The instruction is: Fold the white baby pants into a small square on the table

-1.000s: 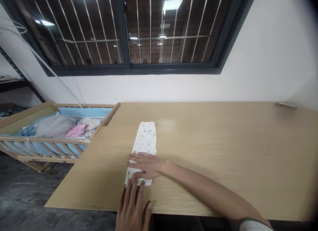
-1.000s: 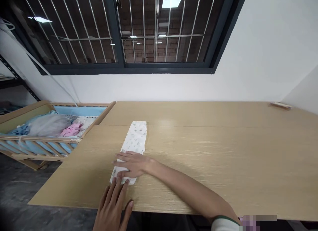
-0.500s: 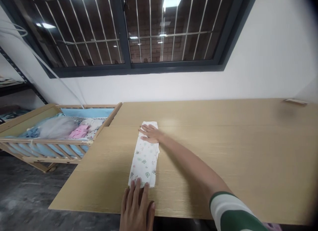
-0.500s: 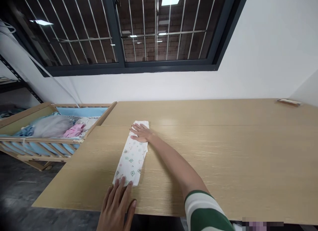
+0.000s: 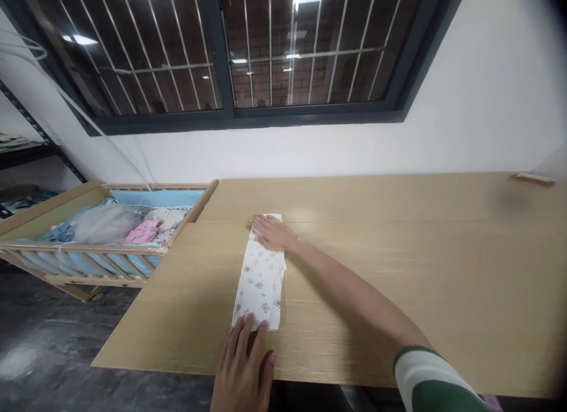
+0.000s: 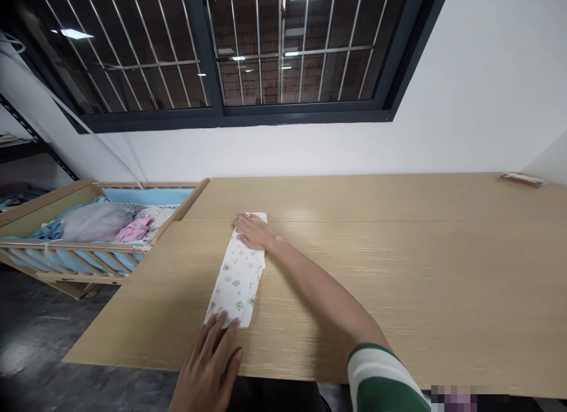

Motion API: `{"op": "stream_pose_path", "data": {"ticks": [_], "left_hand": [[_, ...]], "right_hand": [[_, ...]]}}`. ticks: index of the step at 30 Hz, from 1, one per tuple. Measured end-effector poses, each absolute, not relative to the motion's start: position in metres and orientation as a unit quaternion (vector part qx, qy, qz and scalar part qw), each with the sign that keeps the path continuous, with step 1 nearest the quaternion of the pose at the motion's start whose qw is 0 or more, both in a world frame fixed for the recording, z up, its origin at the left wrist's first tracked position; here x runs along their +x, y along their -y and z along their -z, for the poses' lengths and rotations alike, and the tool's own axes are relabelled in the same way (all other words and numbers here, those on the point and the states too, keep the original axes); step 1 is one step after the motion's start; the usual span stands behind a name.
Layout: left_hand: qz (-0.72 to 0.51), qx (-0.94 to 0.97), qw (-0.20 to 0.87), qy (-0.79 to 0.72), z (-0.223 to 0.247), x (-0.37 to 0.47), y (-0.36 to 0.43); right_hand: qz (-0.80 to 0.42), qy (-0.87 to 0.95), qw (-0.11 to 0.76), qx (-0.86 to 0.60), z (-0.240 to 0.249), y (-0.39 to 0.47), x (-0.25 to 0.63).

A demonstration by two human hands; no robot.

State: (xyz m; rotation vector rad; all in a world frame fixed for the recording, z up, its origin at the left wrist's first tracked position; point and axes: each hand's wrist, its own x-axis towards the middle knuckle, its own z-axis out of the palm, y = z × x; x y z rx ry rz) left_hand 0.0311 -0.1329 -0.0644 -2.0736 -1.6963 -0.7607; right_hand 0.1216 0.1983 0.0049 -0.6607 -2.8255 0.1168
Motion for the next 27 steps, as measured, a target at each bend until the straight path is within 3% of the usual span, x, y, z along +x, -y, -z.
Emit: {"op": "stream_pose_path", "data": {"ticks": [6,13,27], "left_hand": [[0.306,-0.749,0.053,0.585,0.043,-0.004,0.127],[0.305,-0.778,0.039,0.548,0.035,-0.019,0.137],[0.317,-0.853,0.004,0.415,0.033,-0.012,0.162]], "right_hand": [[-0.092,0.973,0.117,-0.179,-0.029,-0.089,0.164],[-0.148,0.969,0.124,-0.151,-0.016,0.013,0.225],[-0.146,0.957,0.120,-0.222,-0.017,0.081,0.260]]}}
